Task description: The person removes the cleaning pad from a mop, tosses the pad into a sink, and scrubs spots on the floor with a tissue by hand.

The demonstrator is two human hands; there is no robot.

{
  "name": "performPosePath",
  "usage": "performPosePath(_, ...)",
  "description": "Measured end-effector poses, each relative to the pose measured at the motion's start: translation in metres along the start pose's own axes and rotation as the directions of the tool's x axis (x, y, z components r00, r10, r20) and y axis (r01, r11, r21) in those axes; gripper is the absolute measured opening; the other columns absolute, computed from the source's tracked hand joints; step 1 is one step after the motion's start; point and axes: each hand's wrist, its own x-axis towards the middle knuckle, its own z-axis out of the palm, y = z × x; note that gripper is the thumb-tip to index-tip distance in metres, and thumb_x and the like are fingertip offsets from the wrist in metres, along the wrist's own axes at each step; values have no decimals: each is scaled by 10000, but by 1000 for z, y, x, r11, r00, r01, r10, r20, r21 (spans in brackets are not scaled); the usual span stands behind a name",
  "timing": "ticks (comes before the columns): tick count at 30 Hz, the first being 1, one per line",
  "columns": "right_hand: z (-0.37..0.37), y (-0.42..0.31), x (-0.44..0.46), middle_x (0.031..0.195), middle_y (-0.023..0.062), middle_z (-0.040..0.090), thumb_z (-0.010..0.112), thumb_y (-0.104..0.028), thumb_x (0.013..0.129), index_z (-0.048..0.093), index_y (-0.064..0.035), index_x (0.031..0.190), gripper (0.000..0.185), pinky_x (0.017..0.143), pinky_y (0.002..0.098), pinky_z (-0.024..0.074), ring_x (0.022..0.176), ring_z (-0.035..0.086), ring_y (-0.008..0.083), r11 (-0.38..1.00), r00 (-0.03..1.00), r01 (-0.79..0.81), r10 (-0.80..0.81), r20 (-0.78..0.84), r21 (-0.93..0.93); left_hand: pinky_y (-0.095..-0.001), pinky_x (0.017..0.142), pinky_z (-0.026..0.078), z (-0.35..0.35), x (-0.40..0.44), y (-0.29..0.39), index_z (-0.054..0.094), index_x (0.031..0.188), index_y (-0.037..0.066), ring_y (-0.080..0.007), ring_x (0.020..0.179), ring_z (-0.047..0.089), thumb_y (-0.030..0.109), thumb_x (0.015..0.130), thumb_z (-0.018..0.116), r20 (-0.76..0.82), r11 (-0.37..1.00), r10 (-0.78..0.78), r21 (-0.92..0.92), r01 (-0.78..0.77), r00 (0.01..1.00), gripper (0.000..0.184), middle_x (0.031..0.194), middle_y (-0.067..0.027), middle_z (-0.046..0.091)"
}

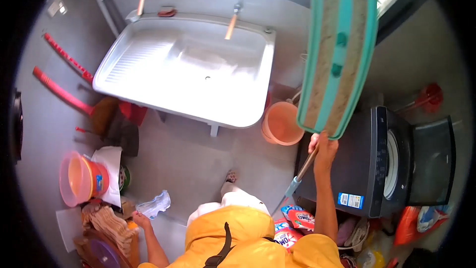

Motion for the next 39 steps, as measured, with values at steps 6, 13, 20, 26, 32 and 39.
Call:
performPosePath(6, -38, -69, 75, 624, 46, 485, 441, -352, 948, 450, -71, 788, 324, 434, 234, 358, 466, 440, 106, 969, 976, 218, -214, -41, 114, -393, 798, 441, 37, 33, 40, 507, 952, -3, -335, 862, 566, 21, 837, 508, 21, 1000, -4, -27, 4, 1000, 118, 934, -181, 584)
performPosePath(13, -54, -143, 151, 594, 15, 456, 379, -499, 928, 498, -92, 709, 477, 482, 231, 308, 484, 409, 96, 901, 897, 425, -432, -93, -88, -390, 816, 445, 55, 72, 92, 519, 996, -8, -347, 900, 573, 61, 855, 513, 56, 999, -38, -2, 38, 998, 157, 992, -187, 596)
performPosePath(20, -31, -191, 200, 665, 47, 479, 355, -519, 931, 519, -51, 769, 522, 579, 271, 390, 569, 437, 132, 830, 810, 501, -549, -206, -243, -399, 826, 448, 93, 132, 98, 560, 1022, -23, -360, 939, 578, 92, 843, 532, 112, 979, -148, 161, 129, 983, 214, 1018, -216, 607)
performPosePath(26, -43, -126, 256, 841, 58, 611, 442, -461, 920, 563, -69, 906, 410, 794, 319, 451, 817, 576, 144, 945, 921, 318, -327, -214, -76, -417, 807, 455, 119, 154, 129, 548, 1028, 2, -350, 931, 583, 102, 852, 527, 138, 977, -207, 77, 198, 969, 204, 1011, -197, 613)
performPosePath(32, -65, 5, 301, 1025, 60, 600, 540, -421, 884, 566, -68, 1037, 385, 926, 376, 376, 1047, 525, 189, 983, 993, -81, 93, -69, 165, -392, 795, 460, 126, 161, 144, 575, 940, -40, -319, 872, 590, 62, 812, 494, 59, 979, -163, 134, 154, 985, 182, 921, -210, 614)
performPosePath(39, -76, 143, 354, 1238, 39, 507, 629, -345, 847, 452, -97, 1243, 499, 995, 430, 300, 1167, 451, 215, 911, 945, -327, 308, 111, 251, -375, 783, 469, 100, 137, 173, 557, 1002, -47, -318, 878, 587, 67, 873, 508, -134, 953, -297, 14, 301, 945, 179, 980, -186, 609)
